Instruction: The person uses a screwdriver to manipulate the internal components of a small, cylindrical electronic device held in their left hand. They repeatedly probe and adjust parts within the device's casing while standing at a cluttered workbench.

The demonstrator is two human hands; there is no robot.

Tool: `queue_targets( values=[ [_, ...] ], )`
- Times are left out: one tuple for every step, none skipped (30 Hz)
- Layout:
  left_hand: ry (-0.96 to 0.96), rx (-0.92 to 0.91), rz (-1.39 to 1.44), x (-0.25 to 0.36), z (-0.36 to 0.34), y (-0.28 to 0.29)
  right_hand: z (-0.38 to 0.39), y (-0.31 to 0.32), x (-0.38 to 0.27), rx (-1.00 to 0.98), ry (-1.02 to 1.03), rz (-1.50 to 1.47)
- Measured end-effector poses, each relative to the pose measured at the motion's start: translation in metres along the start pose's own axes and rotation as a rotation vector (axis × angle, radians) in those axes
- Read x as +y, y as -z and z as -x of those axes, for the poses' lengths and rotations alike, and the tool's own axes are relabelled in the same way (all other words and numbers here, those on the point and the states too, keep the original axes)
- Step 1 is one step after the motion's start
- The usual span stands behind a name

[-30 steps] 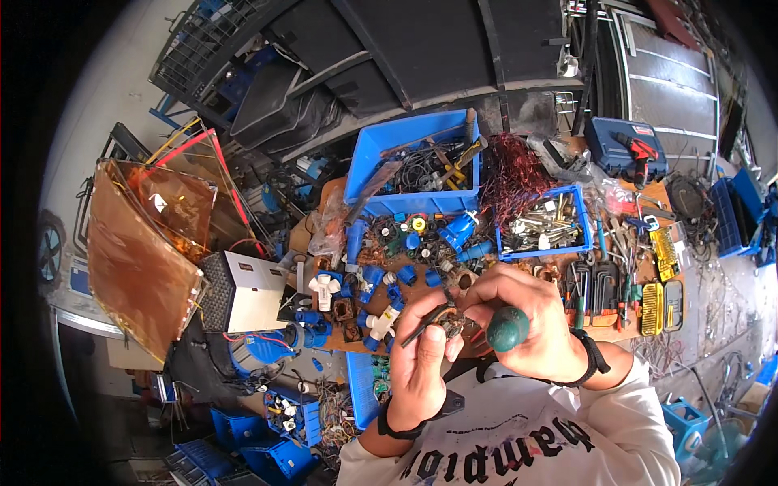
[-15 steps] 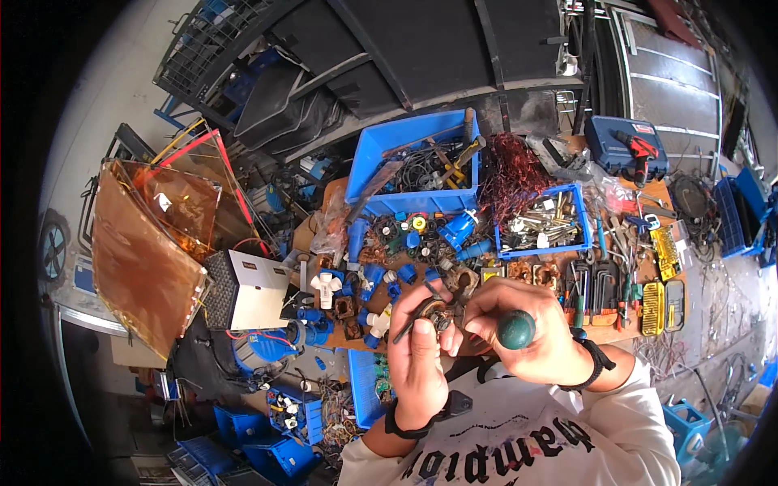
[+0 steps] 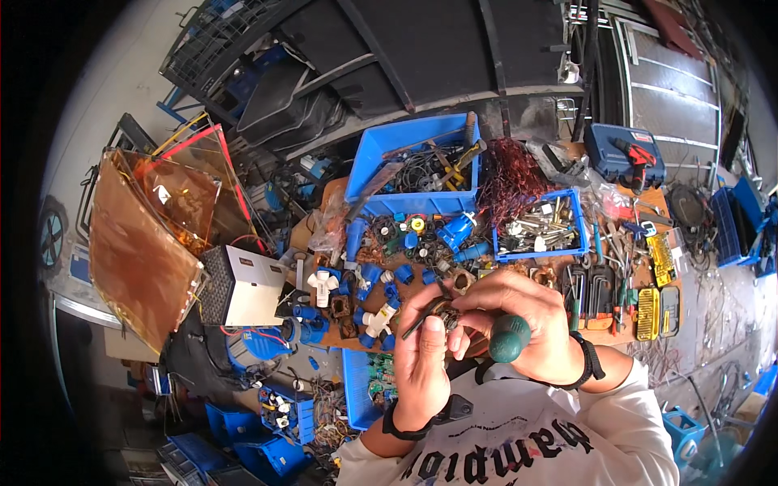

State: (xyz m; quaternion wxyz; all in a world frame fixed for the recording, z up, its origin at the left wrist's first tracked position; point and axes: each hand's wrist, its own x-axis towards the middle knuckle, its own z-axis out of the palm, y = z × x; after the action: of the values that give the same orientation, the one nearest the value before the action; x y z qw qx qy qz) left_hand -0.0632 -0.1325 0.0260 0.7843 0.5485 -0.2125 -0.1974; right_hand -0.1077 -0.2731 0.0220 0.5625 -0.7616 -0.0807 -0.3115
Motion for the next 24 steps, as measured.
queue_targets(
  values=[
    [-0.008, 0.001, -0.011, 0.0, 0.0, 0.0, 0.0, 0.0, 0.0, -0.007, 0.013, 0.016],
    [-0.016, 0.002, -0.021, -0.001, 0.0, 0.0, 0.001, 0.0, -0.001, -0.014, 0.027, 0.032],
    [-0.029, -0.01, -0.043, -0.002, 0.001, 0.002, 0.001, 0.0, -0.001, -0.021, 0.041, 0.047],
    [-0.041, -0.022, -0.065, -0.003, 0.002, 0.003, 0.0, 0.001, -0.001, -0.033, 0.058, 0.052],
    [-0.028, -0.014, -0.068, -0.003, 0.002, 0.004, 0.0, 0.002, 0.0, -0.044, 0.075, 0.057],
    [-0.012, -0.009, -0.07, -0.004, 0.003, 0.004, -0.001, 0.003, 0.001, -0.054, 0.09, 0.064],
    [0.005, -0.003, -0.072, -0.004, 0.004, 0.004, -0.001, 0.004, 0.003, -0.063, 0.104, 0.084],
    [0.03, -0.002, -0.116, -0.003, 0.004, 0.005, -0.002, 0.005, 0.006, -0.072, 0.119, 0.104],
    [0.057, -0.001, -0.16, -0.002, 0.003, 0.007, -0.003, 0.006, 0.008, -0.081, 0.131, 0.123],
    [0.085, 0.0, -0.204, -0.001, 0.003, 0.009, -0.004, 0.007, 0.007, -0.086, 0.152, 0.137],
    [0.046, 0.008, -0.309, -0.002, 0.003, 0.01, -0.006, 0.008, 0.006, -0.092, 0.174, 0.152],
    [0.006, 0.015, -0.414, -0.006, 0.003, 0.013, -0.006, 0.009, 0.004, -0.097, 0.197, 0.168],
    [-0.034, 0.022, -0.519, -0.008, 0.003, 0.015, -0.006, 0.009, 0.004, -0.117, 0.164, 0.181],
    [-0.069, 0.017, -0.551, -0.007, 0.003, 0.014, -0.005, 0.01, 0.004, -0.138, 0.13, 0.193],
    [-0.105, 0.009, -0.583, -0.005, 0.001, 0.012, -0.004, 0.011, 0.005, -0.155, 0.097, 0.207],
    [-0.142, 0.001, -0.615, -0.004, -0.001, 0.01, -0.004, 0.011, 0.006, -0.16, 0.062, 0.171],
    [-0.175, -0.025, -0.641, -0.003, -0.003, 0.01, -0.005, 0.012, 0.007, -0.136, 0.028, 0.153],
    [-0.21, -0.049, -0.669, -0.002, -0.005, 0.011, -0.005, 0.012, 0.007, -0.113, -0.004, 0.131],
    [-0.244, -0.074, -0.696, 0.0, -0.005, 0.011, -0.006, 0.011, 0.008, -0.09, -0.036, 0.11],
    [-0.226, -0.084, -0.661, 0.004, -0.005, 0.009, -0.006, 0.011, 0.008, -0.062, -0.035, 0.087],
    [-0.216, -0.107, -0.656, 0.002, -0.006, 0.011, -0.005, 0.01, 0.01, -0.056, -0.029, 0.095],
    [-0.206, -0.132, -0.651, 0.001, -0.008, 0.015, -0.003, 0.01, 0.011, -0.05, -0.023, 0.103],
    [-0.196, -0.157, -0.646, 0.0, -0.009, 0.017, -0.002, 0.01, 0.013, -0.044, -0.017, 0.112],
    [-0.077, -0.142, -0.511, 0.004, -0.007, 0.018, -0.003, 0.009, 0.013, -0.041, -0.016, 0.103]
  ],
)
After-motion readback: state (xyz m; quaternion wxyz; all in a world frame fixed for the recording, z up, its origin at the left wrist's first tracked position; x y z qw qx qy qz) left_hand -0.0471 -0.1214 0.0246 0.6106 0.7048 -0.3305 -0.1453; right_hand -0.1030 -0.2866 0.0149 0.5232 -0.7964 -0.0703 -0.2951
